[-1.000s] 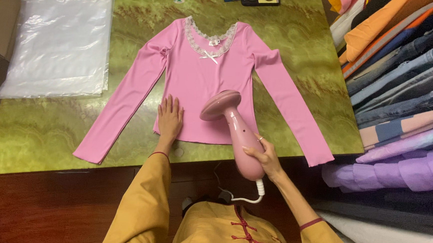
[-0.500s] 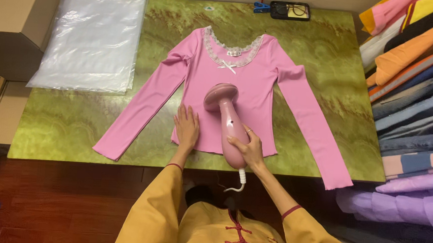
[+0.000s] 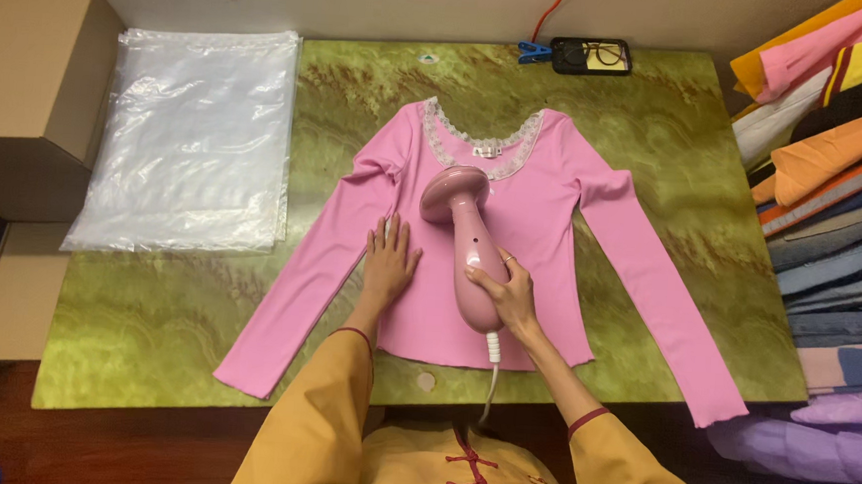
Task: The person removes a pink long-sleeved top from a clothing rack, lays it on a table, and smooths it out. They then use a handheld garment steamer to steam the top, moving the device over the sleeves and body of the garment.
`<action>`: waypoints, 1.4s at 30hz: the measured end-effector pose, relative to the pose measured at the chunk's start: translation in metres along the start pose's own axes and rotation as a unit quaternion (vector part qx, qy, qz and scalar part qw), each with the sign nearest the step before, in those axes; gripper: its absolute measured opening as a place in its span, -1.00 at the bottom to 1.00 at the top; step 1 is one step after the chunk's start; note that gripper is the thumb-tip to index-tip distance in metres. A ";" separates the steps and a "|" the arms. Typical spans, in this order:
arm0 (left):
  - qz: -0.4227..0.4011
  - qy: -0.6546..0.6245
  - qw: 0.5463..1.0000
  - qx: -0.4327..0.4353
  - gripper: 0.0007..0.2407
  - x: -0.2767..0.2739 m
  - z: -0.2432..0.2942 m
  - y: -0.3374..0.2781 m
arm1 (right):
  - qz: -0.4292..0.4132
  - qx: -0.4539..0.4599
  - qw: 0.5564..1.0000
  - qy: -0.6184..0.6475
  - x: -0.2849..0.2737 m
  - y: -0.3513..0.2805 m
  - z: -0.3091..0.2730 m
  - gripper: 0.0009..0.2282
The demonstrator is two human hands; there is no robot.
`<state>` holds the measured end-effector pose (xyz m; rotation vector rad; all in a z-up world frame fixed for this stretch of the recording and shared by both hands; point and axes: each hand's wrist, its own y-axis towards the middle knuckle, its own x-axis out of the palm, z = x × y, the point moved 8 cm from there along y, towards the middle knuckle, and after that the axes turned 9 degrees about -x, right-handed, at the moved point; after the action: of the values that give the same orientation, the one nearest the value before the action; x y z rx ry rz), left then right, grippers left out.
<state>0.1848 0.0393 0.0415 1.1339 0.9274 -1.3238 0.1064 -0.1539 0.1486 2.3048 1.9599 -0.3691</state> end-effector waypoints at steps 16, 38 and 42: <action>-0.164 -0.536 0.817 -0.133 -0.55 -0.063 0.026 0.028 | 0.074 -0.061 0.995 0.023 0.044 0.019 -0.025 -0.41; -0.314 -0.622 0.703 -0.143 -0.59 -0.091 0.053 -0.056 | -0.046 -0.211 0.846 -0.488 0.020 0.023 0.079 -0.56; -0.308 -0.597 0.729 -0.133 -0.56 -0.089 0.055 -0.093 | -0.025 -0.220 0.881 -0.419 0.009 0.027 0.097 -0.58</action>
<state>0.0807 0.0157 0.1324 -0.4256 0.4277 -1.9396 0.1219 -0.1721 0.0507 1.4407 1.4470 -0.6921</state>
